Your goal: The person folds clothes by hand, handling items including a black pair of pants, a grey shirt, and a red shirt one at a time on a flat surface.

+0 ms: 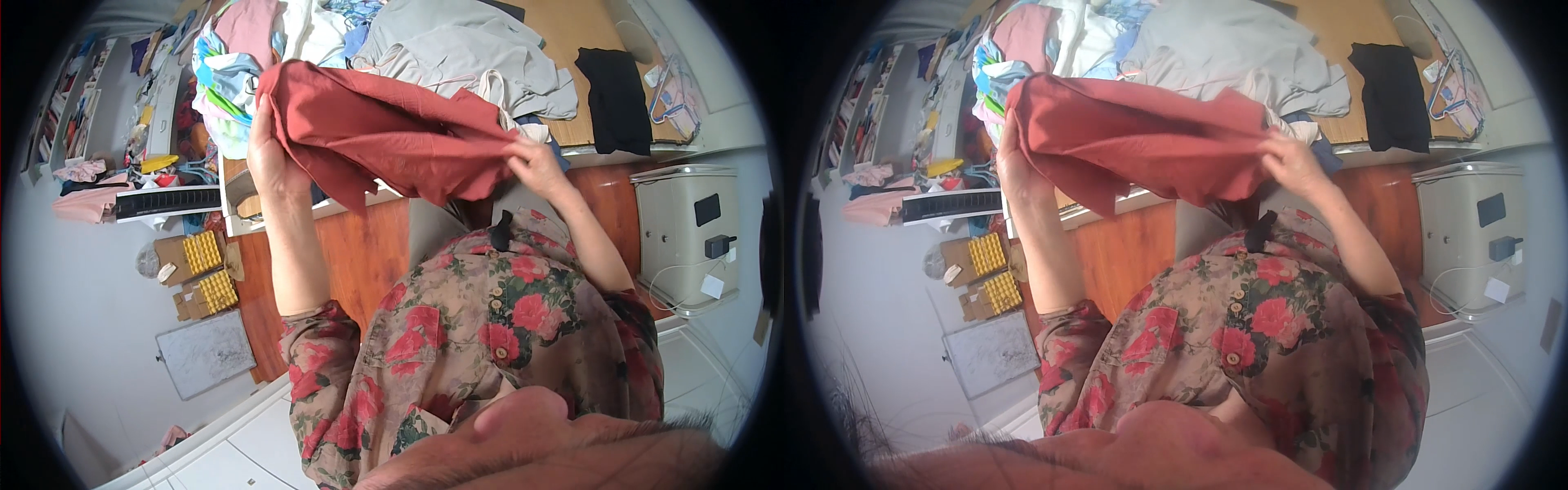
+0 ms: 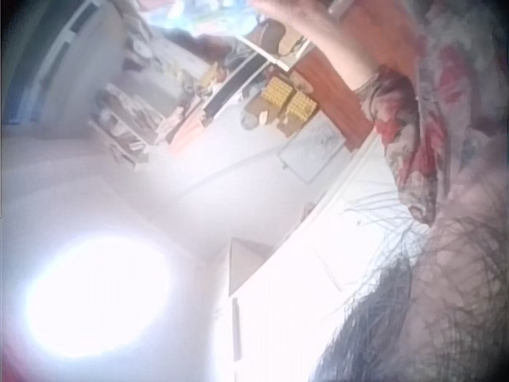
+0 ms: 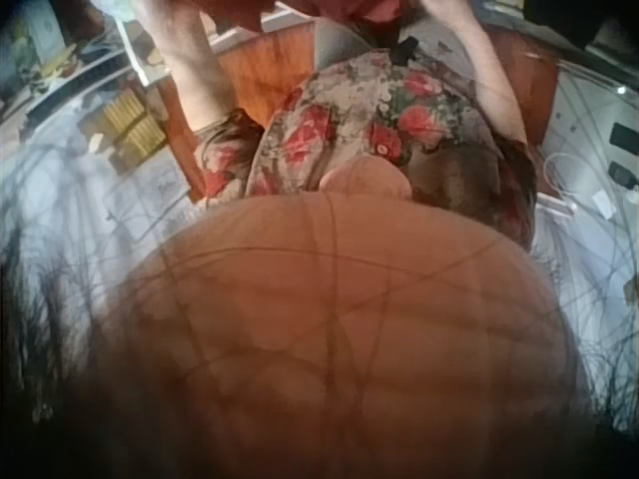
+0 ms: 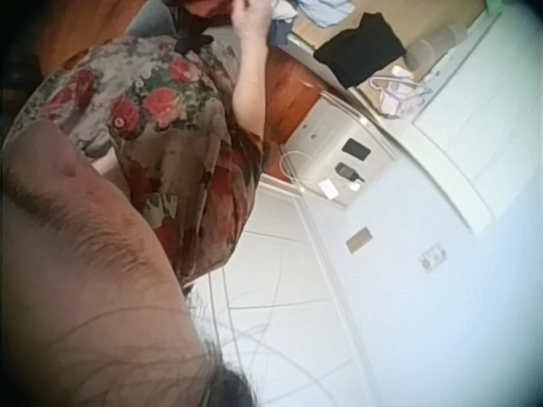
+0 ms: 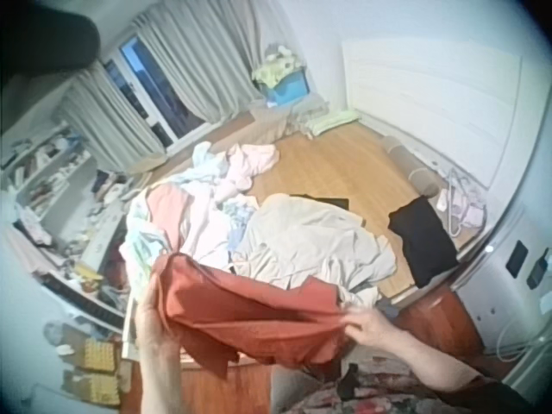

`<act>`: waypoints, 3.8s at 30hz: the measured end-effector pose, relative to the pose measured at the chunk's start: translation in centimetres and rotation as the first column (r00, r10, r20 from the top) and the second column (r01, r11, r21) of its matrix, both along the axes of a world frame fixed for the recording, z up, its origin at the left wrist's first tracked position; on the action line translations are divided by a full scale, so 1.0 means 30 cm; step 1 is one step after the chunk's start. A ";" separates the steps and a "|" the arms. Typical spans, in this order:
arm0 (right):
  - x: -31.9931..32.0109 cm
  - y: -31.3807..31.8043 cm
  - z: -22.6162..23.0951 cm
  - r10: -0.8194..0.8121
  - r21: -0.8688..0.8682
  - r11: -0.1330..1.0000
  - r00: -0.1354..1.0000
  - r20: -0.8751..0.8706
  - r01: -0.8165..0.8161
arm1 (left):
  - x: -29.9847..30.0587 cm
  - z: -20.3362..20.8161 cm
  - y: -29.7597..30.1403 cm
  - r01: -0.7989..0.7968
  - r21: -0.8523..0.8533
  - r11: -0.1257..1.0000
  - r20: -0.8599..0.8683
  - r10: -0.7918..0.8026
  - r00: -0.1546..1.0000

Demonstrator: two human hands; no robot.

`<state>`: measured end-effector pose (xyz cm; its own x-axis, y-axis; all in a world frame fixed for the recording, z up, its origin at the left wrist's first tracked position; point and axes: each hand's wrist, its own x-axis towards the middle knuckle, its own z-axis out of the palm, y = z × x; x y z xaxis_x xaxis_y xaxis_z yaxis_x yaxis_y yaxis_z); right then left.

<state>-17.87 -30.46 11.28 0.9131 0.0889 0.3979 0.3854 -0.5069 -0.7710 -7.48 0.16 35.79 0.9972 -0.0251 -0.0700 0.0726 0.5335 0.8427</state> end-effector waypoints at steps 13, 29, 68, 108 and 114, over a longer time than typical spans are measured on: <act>0.104 -0.362 0.459 -0.381 -0.060 0.911 0.889 0.252 0.408 | 0.117 0.167 0.036 -0.123 0.251 0.960 0.436 0.001 0.900; 0.162 -0.431 0.774 -0.521 0.150 0.813 0.590 0.617 0.562 | 0.217 0.490 -0.038 -0.451 0.279 0.848 0.779 0.074 0.623; -0.450 -0.498 0.631 -0.116 -0.224 0.975 0.857 -0.503 0.000 | -0.512 -0.294 -0.271 0.583 0.799 0.146 0.287 -0.945 -0.155; -0.331 -0.021 0.329 0.779 0.731 0.576 0.516 -0.357 -0.365 | -0.482 -0.408 0.091 0.748 0.624 0.227 -0.081 -0.933 0.352; -0.276 0.068 0.222 0.666 0.846 0.448 0.524 -0.531 0.289 | -0.523 -0.752 0.118 0.732 -0.044 0.680 -0.558 -0.624 0.547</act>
<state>-26.15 -28.43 17.92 0.8227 0.4108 -0.3930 -0.5627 0.4896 -0.6661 -23.16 3.69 13.25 0.4986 -0.6129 -0.6130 0.7730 -0.0057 0.6344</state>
